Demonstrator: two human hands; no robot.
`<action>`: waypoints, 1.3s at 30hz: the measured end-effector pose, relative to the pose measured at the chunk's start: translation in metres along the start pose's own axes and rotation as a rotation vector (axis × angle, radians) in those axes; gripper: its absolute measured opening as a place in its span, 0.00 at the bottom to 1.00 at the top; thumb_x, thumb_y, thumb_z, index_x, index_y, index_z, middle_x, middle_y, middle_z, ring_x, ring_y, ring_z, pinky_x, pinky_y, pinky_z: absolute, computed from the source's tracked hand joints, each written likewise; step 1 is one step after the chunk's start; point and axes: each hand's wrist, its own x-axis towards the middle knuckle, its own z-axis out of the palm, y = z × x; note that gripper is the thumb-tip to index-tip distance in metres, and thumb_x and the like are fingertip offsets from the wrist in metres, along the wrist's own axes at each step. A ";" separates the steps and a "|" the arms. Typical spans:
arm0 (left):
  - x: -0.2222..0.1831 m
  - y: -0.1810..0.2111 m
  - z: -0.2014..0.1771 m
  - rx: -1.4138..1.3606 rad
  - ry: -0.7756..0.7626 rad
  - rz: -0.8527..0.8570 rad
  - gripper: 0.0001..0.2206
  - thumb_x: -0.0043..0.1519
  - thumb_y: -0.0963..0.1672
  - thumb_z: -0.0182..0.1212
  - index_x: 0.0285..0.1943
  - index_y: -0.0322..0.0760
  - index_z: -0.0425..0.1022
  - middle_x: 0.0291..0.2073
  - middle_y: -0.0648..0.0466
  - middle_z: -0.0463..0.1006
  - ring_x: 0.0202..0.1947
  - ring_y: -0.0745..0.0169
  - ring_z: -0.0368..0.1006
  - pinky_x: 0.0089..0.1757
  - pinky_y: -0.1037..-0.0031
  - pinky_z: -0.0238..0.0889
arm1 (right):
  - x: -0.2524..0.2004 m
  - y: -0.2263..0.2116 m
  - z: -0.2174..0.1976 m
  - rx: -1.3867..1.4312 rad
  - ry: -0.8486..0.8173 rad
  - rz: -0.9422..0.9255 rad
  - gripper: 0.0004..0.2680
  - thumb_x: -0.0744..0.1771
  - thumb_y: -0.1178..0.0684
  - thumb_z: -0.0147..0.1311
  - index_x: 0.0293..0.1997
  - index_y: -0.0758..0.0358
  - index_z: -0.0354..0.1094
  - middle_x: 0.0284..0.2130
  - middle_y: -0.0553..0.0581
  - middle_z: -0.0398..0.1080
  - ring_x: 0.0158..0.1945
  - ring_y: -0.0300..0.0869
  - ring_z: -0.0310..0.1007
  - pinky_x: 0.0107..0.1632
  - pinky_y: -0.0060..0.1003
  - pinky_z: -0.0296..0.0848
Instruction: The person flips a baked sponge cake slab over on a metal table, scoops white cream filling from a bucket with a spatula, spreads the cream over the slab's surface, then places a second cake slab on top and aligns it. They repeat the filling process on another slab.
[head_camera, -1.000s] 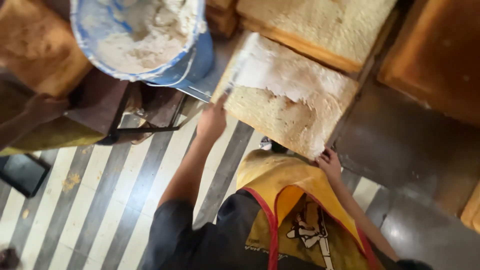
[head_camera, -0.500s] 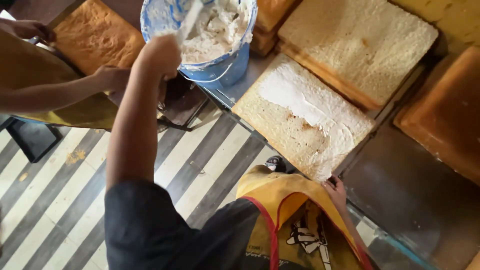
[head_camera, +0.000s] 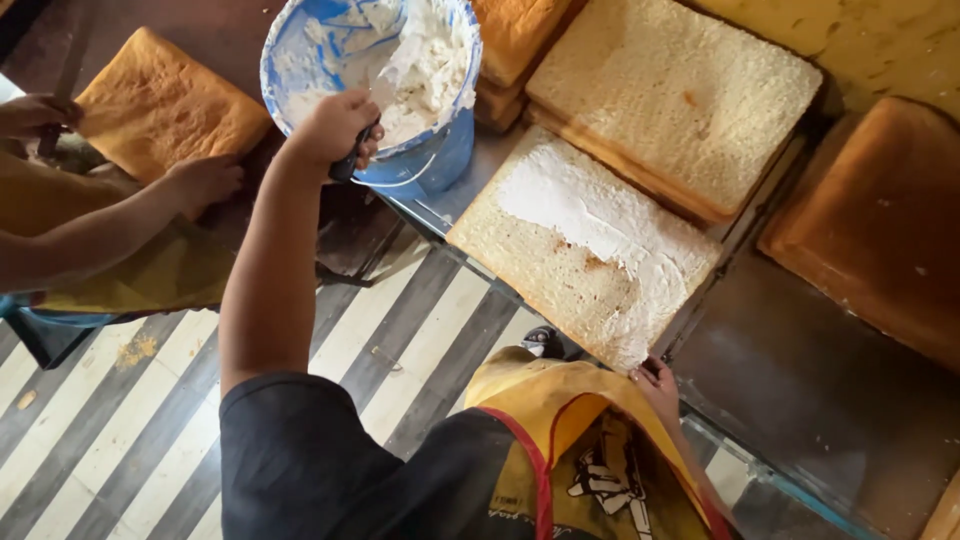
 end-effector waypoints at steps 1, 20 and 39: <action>-0.010 0.002 0.000 0.009 -0.012 0.024 0.06 0.71 0.44 0.51 0.43 0.38 0.68 0.27 0.56 0.70 0.19 0.73 0.63 0.21 0.78 0.57 | 0.002 0.004 -0.003 -0.054 -0.006 -0.027 0.21 0.67 0.60 0.57 0.68 0.67 0.57 0.53 0.59 0.71 0.54 0.42 0.71 0.55 0.37 0.72; -0.039 -0.009 -0.037 0.261 0.151 0.056 0.18 0.68 0.40 0.52 0.67 0.33 0.66 0.24 0.51 0.73 0.17 0.65 0.69 0.20 0.71 0.63 | -0.023 -0.059 0.035 0.078 -0.051 0.135 0.13 0.70 0.63 0.49 0.63 0.69 0.59 0.51 0.59 0.69 0.51 0.45 0.74 0.54 0.42 0.77; -0.007 -0.006 -0.043 0.029 -0.027 0.049 0.22 0.72 0.45 0.53 0.76 0.41 0.62 0.27 0.58 0.71 0.20 0.75 0.63 0.23 0.81 0.58 | 0.016 0.000 -0.010 -0.084 -0.024 0.009 0.16 0.68 0.59 0.54 0.64 0.68 0.61 0.47 0.57 0.73 0.45 0.43 0.76 0.47 0.37 0.77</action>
